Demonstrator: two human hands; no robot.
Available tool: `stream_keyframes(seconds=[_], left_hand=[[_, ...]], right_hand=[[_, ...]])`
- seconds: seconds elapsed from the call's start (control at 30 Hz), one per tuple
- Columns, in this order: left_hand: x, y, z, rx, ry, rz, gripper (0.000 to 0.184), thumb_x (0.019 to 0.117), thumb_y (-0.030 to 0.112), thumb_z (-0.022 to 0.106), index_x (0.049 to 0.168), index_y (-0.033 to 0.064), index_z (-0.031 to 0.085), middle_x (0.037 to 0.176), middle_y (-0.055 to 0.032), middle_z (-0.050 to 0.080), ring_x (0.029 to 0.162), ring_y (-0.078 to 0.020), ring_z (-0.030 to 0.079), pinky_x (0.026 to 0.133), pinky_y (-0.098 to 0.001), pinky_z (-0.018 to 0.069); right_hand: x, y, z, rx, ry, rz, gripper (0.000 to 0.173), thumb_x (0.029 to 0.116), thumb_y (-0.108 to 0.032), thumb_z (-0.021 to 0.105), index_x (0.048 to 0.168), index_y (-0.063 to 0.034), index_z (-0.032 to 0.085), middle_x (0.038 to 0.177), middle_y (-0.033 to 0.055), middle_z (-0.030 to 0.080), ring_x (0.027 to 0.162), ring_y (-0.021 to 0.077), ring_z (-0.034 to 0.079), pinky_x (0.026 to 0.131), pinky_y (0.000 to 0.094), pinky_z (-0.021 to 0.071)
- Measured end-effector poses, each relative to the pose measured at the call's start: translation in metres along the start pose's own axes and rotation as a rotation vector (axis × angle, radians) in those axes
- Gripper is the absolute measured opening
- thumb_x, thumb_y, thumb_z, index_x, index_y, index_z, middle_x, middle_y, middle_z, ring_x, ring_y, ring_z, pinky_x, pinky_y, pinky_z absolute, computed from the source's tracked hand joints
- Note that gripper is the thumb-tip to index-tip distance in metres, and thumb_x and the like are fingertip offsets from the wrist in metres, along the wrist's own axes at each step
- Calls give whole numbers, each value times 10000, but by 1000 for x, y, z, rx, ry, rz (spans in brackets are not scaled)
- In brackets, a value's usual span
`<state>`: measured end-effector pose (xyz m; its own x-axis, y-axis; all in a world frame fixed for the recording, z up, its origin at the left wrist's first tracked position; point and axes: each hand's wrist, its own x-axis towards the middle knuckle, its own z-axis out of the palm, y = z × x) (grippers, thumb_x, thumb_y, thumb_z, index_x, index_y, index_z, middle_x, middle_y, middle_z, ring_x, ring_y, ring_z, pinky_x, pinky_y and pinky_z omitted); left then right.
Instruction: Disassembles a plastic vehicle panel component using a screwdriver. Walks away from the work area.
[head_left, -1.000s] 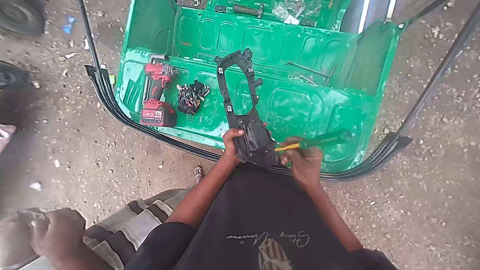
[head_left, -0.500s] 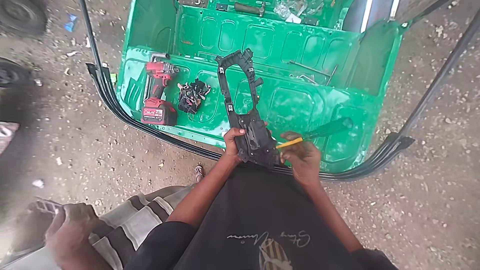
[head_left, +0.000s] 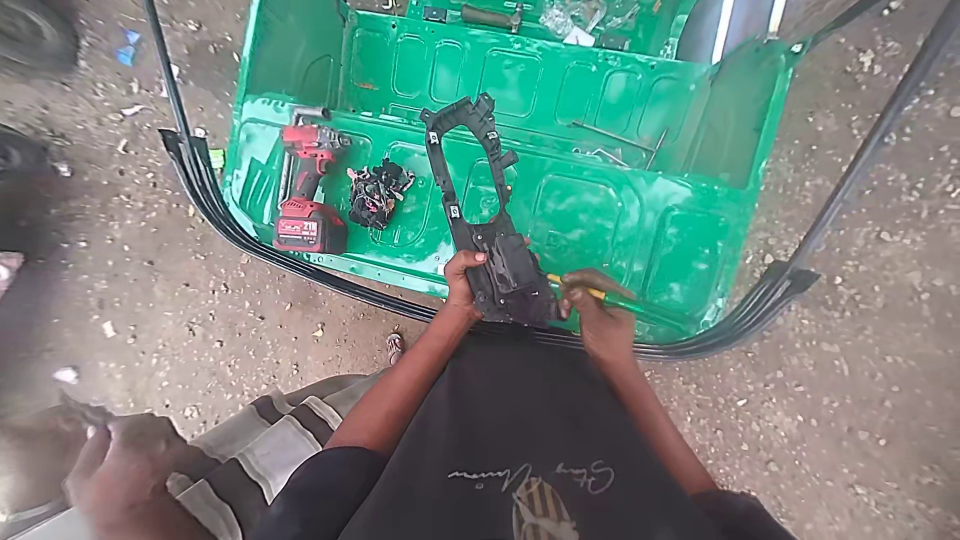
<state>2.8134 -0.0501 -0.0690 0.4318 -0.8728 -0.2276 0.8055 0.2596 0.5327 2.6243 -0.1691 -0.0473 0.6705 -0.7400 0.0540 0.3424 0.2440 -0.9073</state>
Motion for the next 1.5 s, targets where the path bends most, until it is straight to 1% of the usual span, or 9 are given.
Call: stream_keyframes(seconds=[0.3,0.47,0.63,0.83,1.0,1.1,1.2,1.37,1.5], left_hand=[[26,-6,-19,-52,-20,42,632,816,285,713,1402,109,556,1285,-241,652,1154,-395,662,938,-590,557],[45,-8,7,237,214,91,241,841,276,695,1044,150,662,926,-54,740,828,-157,737,728,-378,628],[91,-35,46,566,102,48,818,869,305,738,1537,101,311,1182,-134,659,1014,-230,696,878,-437,609],[119,-67,80,1149,261,-112,1168,677,611,884,1592,266,243,1223,-174,646,961,-275,708,808,-512,619],[112,-54,69,735,138,-136,859,862,385,791,1549,148,331,1168,-158,666,966,-250,704,837,-434,618],[100,-35,49,368,36,-159,423,958,400,610,1298,151,581,1061,-80,730,935,-184,730,806,-401,630],[79,-17,29,118,-53,-155,448,917,470,656,1252,173,654,1145,-112,731,1009,-236,730,837,-457,623],[56,-7,3,-38,-198,-117,660,856,456,682,1411,121,558,1332,-234,628,1169,-382,646,939,-574,552],[40,-1,8,-39,-111,-2,546,832,418,730,1271,112,624,1192,-202,693,1043,-329,704,848,-520,597]], right_hand=[[31,-8,-48,-861,12,-179,221,984,-238,705,1173,-134,755,931,-1,637,748,83,594,637,252,535],[30,2,-71,-918,132,-187,208,1013,-258,667,1132,-115,761,962,12,678,810,88,635,707,267,562],[28,-2,-86,-882,232,-141,224,1032,-267,638,1128,-95,745,957,29,671,772,105,639,661,282,572],[22,-11,-97,-934,297,-173,209,1029,-247,639,1118,-94,750,931,29,668,784,108,633,688,289,566],[13,-19,-99,-893,320,-106,229,990,-228,701,1167,-86,729,966,25,708,806,101,665,720,295,593],[12,-37,-86,-647,231,-15,275,956,-80,675,1228,-67,635,1043,70,700,809,188,703,696,374,646],[11,-65,-57,-299,91,-29,233,970,-17,640,1200,-44,609,1156,155,698,873,295,732,792,467,659],[17,-76,-7,4,11,-130,155,986,-175,708,1100,-83,654,937,143,740,645,206,706,576,333,626],[20,-53,22,-32,-42,-134,122,1007,-159,679,1079,-79,622,904,131,730,642,204,704,584,339,634]])
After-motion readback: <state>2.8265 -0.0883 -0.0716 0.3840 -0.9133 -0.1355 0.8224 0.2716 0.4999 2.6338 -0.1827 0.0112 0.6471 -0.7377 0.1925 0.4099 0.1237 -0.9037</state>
